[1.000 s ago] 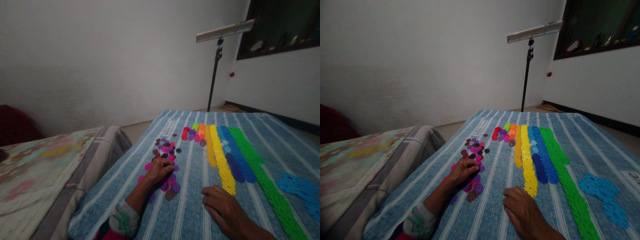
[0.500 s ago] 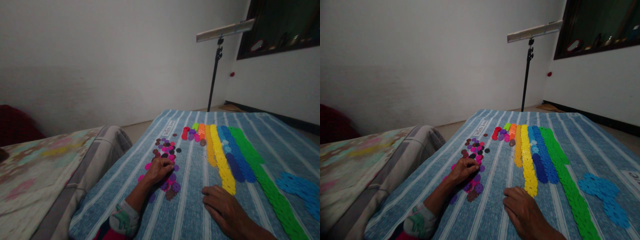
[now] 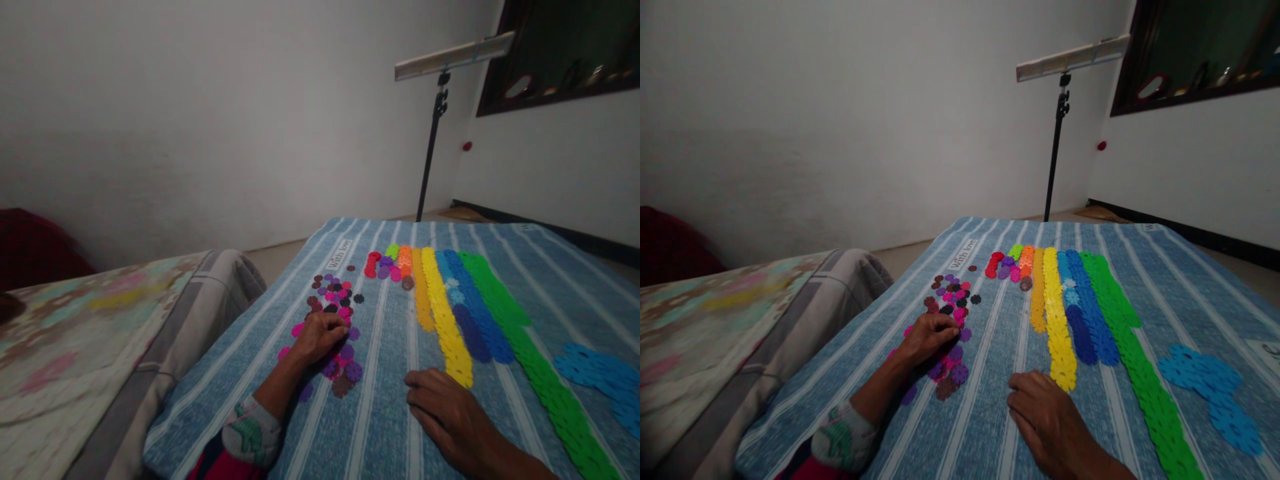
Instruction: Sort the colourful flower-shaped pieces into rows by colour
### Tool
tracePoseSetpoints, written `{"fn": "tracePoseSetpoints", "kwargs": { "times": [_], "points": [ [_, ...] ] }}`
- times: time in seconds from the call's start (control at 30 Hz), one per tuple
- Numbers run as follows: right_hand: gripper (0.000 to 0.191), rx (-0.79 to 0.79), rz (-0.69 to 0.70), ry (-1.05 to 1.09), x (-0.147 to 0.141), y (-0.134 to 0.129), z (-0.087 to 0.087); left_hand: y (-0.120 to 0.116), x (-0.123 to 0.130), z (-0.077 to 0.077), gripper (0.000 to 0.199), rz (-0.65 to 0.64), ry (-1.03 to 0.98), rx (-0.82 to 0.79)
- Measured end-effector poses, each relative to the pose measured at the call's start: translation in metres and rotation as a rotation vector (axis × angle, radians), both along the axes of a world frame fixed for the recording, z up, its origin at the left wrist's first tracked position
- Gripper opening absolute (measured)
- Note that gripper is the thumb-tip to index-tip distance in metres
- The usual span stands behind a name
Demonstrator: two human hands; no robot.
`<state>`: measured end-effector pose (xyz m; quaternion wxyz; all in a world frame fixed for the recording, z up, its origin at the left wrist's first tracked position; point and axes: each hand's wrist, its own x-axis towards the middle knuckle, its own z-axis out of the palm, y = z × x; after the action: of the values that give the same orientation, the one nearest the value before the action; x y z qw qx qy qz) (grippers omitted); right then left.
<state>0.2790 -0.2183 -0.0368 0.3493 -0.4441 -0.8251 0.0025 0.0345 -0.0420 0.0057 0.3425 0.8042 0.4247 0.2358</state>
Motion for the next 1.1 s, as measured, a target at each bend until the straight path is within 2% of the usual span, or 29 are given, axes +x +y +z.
{"fn": "tracePoseSetpoints", "kwargs": {
  "times": [0.33, 0.6, 0.7, 0.93, 1.1],
  "points": [
    [0.02, 0.006, -0.001, 0.02, 0.0, -0.001, -0.004, 0.003, 0.0, -0.006, 0.018, 0.04, -0.015, 0.043],
    [0.019, -0.004, -0.003, 0.009, 0.0, -0.001, -0.003, 0.0, 0.003, 0.002, 0.014, 0.044, 0.007, 0.077],
    [0.019, 0.008, -0.005, 0.009, 0.0, -0.001, -0.003, 0.001, 0.0, 0.004, 0.016, 0.05, -0.01, 0.034],
    [0.022, 0.001, 0.006, 0.004, 0.001, -0.002, -0.002, 0.005, -0.015, 0.01, 0.016, -0.094, -0.09, -0.248],
    [0.021, 0.017, 0.0, 0.006, 0.002, -0.002, -0.004, 0.007, -0.022, 0.008, 0.019, -0.105, 0.0, -0.246]
  ]
}}
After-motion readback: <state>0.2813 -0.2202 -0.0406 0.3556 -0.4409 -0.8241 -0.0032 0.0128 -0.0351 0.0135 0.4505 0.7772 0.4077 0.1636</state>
